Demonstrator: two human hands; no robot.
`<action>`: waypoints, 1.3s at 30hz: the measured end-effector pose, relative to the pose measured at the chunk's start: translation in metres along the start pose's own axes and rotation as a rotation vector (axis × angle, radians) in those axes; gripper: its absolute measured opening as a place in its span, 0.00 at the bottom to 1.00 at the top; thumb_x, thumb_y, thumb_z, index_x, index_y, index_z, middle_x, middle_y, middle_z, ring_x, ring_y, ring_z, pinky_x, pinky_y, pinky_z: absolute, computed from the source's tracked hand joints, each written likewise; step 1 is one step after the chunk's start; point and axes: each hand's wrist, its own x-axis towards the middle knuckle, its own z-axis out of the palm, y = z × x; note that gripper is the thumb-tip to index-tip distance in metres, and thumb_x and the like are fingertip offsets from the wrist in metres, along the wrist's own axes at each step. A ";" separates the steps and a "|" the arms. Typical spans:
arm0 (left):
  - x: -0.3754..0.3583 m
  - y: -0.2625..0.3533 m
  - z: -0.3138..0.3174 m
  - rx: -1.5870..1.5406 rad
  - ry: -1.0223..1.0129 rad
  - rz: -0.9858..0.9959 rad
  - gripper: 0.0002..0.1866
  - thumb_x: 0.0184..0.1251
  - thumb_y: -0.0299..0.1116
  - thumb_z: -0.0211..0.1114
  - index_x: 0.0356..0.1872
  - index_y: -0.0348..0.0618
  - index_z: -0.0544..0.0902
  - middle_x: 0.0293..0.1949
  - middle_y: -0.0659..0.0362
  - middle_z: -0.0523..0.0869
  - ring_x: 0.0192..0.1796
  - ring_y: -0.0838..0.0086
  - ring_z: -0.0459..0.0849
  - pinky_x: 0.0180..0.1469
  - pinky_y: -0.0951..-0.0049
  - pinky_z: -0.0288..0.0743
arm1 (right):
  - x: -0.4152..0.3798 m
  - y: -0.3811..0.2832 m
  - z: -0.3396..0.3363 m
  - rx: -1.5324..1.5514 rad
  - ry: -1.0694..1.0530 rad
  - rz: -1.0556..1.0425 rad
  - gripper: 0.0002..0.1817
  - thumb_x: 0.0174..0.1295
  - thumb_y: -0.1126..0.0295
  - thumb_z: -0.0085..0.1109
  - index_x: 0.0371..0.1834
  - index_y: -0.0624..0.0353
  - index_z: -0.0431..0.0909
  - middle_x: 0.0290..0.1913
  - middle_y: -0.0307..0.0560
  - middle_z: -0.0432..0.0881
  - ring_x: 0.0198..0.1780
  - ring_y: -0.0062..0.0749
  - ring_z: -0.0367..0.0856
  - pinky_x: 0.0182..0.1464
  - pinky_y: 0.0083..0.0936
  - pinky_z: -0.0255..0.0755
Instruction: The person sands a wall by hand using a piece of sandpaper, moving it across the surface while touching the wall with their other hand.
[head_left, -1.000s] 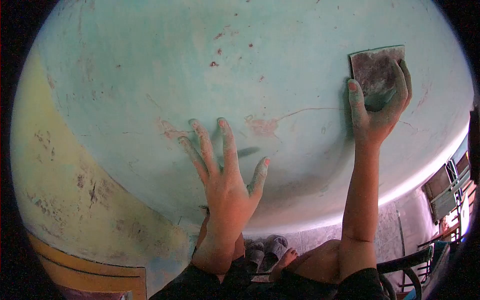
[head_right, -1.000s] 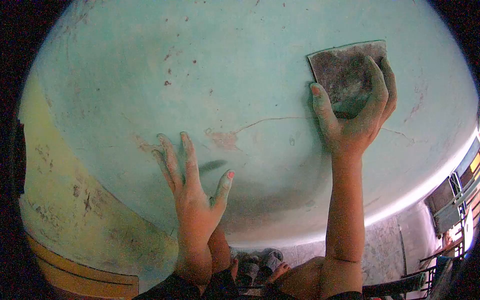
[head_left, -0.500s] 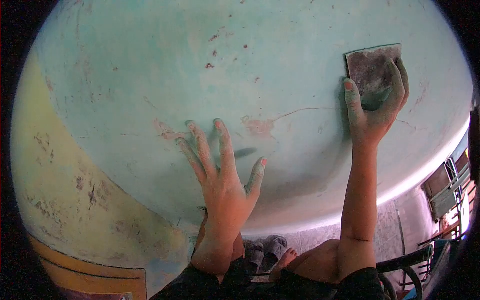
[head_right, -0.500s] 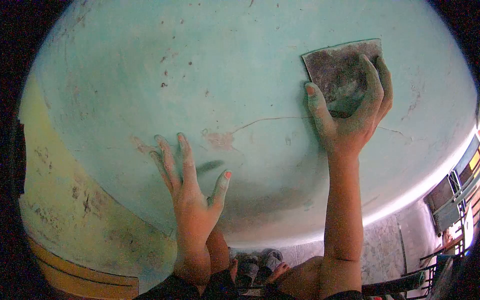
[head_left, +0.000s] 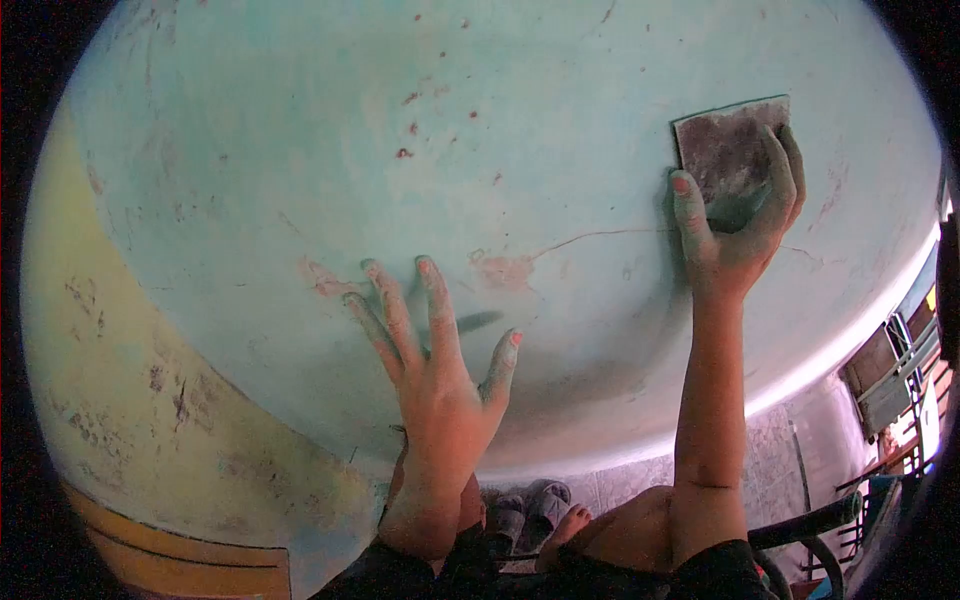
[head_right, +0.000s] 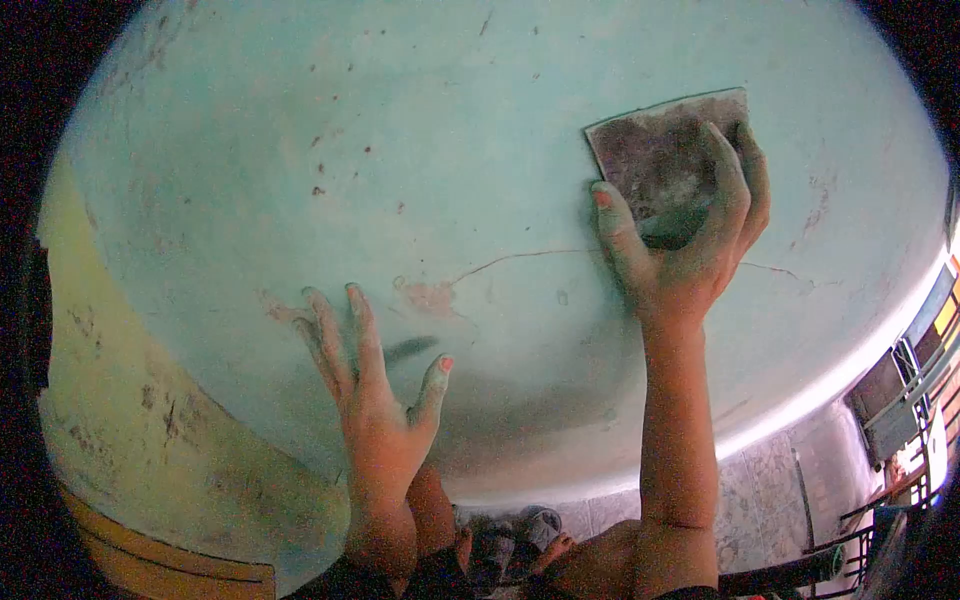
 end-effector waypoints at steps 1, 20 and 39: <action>-0.001 0.000 0.000 -0.006 0.003 0.010 0.47 0.64 0.50 0.68 0.78 0.43 0.54 0.76 0.32 0.43 0.74 0.22 0.38 0.71 0.28 0.43 | 0.001 0.001 0.000 0.000 0.005 -0.011 0.45 0.43 0.53 0.80 0.65 0.58 0.71 0.68 0.61 0.67 0.69 0.54 0.64 0.70 0.45 0.59; -0.001 0.000 0.005 0.017 0.033 0.012 0.47 0.63 0.50 0.68 0.78 0.41 0.54 0.77 0.33 0.44 0.76 0.26 0.41 0.72 0.31 0.44 | 0.002 -0.002 -0.001 0.003 0.016 0.015 0.47 0.40 0.53 0.82 0.65 0.56 0.71 0.68 0.63 0.67 0.69 0.57 0.63 0.70 0.49 0.58; -0.002 -0.002 0.005 0.017 0.028 0.029 0.48 0.63 0.50 0.68 0.78 0.41 0.54 0.77 0.33 0.44 0.75 0.24 0.39 0.71 0.28 0.42 | -0.014 -0.045 0.007 0.041 -0.160 -0.091 0.46 0.42 0.48 0.80 0.65 0.53 0.70 0.72 0.63 0.61 0.74 0.61 0.57 0.72 0.61 0.51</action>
